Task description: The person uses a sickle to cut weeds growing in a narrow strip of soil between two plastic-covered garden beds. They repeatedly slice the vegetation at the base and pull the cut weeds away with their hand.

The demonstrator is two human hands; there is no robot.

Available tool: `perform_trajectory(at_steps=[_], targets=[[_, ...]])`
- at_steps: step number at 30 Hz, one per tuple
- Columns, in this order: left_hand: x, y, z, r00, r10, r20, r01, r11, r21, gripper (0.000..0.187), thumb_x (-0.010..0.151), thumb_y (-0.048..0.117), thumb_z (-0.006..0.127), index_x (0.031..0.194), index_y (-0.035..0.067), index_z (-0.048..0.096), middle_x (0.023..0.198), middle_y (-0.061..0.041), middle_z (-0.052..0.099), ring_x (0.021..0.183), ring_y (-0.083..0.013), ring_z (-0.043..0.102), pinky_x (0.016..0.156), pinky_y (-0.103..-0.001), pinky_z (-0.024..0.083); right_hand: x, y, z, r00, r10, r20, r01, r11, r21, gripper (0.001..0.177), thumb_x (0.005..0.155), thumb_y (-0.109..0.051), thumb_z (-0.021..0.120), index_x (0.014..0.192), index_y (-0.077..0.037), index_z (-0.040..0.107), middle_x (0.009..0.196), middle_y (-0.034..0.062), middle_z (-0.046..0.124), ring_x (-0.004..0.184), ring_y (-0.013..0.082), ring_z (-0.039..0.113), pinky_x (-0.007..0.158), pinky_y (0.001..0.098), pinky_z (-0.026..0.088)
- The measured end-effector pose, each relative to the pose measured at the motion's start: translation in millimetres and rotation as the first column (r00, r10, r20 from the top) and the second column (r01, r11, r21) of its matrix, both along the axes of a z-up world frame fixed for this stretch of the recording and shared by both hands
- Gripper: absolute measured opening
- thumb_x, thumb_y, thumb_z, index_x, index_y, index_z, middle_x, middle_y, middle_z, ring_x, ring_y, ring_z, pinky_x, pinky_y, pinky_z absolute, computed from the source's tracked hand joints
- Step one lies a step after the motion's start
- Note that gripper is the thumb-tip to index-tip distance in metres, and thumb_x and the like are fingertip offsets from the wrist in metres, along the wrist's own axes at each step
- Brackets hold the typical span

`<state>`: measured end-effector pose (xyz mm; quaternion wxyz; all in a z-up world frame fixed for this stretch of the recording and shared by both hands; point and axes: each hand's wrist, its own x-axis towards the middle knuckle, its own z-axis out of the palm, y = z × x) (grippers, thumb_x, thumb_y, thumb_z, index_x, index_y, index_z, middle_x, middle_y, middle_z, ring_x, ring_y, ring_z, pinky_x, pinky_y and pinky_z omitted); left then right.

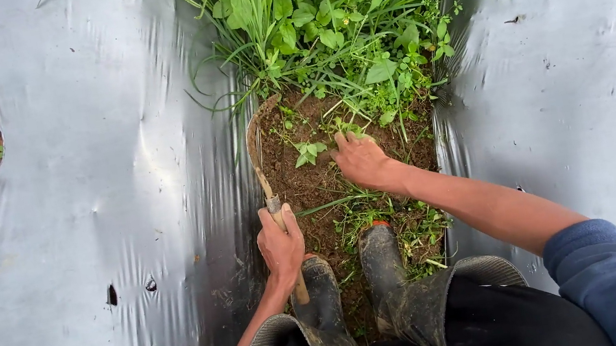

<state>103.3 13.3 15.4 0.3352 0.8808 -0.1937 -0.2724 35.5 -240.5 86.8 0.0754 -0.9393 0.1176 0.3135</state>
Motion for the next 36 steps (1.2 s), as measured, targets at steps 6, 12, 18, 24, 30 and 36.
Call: perform_trajectory(at_steps=[6,12,18,24,30,36], targets=[[19.5,7.1,2.6,0.989,0.146,0.026,-0.143,0.984,-0.102,0.057,0.110,0.033,0.049,0.135,-0.019,0.045,0.061,-0.023,0.056,0.042,-0.0261,0.055,0.037,-0.035,0.030,64.5,-30.6,-88.8,0.946,0.035,0.323,-0.085,0.986,0.145,0.048,0.106,-0.017,0.022,0.131,-0.009,0.063,0.125,0.0242,0.063,0.114,0.0348,0.068,0.087,0.0420,0.060],[8.8,15.6,11.4,0.991,0.130,-0.030,-0.132,0.990,-0.051,0.065,0.110,0.037,0.048,0.142,-0.019,0.039,0.093,-0.035,0.065,0.072,-0.0432,0.071,0.044,-0.046,0.055,101.4,-35.6,-115.6,0.956,0.138,0.259,-0.155,0.987,0.046,0.056,0.106,-0.003,0.021,0.153,-0.022,0.046,0.138,0.0187,0.061,0.081,0.0124,0.069,0.073,0.0278,0.057],[5.3,3.7,34.2,0.986,0.088,-0.139,-0.096,0.994,-0.054,0.064,0.108,0.035,0.052,0.144,-0.016,0.039,0.110,-0.042,0.061,0.095,-0.0583,0.067,0.060,-0.067,0.061,78.3,-49.3,-98.3,0.961,0.167,0.220,-0.175,0.984,0.018,0.046,0.106,-0.007,0.023,0.139,-0.016,0.054,0.124,0.0114,0.067,0.086,0.0124,0.067,0.079,0.0263,0.055],[14.6,-16.0,26.3,0.979,-0.006,-0.205,0.001,1.000,-0.024,0.056,0.111,0.028,0.044,0.147,-0.013,0.033,0.102,-0.039,0.062,0.078,-0.0478,0.071,0.052,-0.055,0.055,-11.3,-48.7,-80.2,0.979,0.174,0.105,-0.183,0.979,0.085,0.040,0.105,-0.011,0.027,0.129,-0.009,0.059,0.126,0.0167,0.068,0.106,0.0210,0.074,0.095,0.0316,0.057],[1.4,-27.3,-48.9,0.843,-0.067,-0.533,0.107,0.993,0.044,0.072,0.110,0.038,0.037,0.151,-0.019,0.021,0.096,-0.029,0.067,0.061,-0.0231,0.072,0.049,-0.039,0.062,-129.8,-3.1,-116.0,0.991,0.119,-0.064,-0.100,0.966,0.240,0.033,0.107,-0.025,0.035,0.116,-0.008,0.062,0.112,0.0183,0.071,0.090,0.0227,0.075,0.087,0.0350,0.064],[-13.0,-22.1,-55.0,0.951,0.022,-0.308,-0.005,0.998,0.056,0.049,0.111,0.028,0.039,0.138,-0.014,0.041,0.083,-0.028,0.064,0.061,-0.0297,0.069,0.048,-0.039,0.053,-123.6,28.1,-19.1,0.962,-0.238,-0.135,0.269,0.914,0.304,0.051,0.102,-0.031,0.044,0.137,0.001,0.061,0.137,0.0245,0.064,0.127,0.0407,0.064,0.103,0.0524,0.056]])
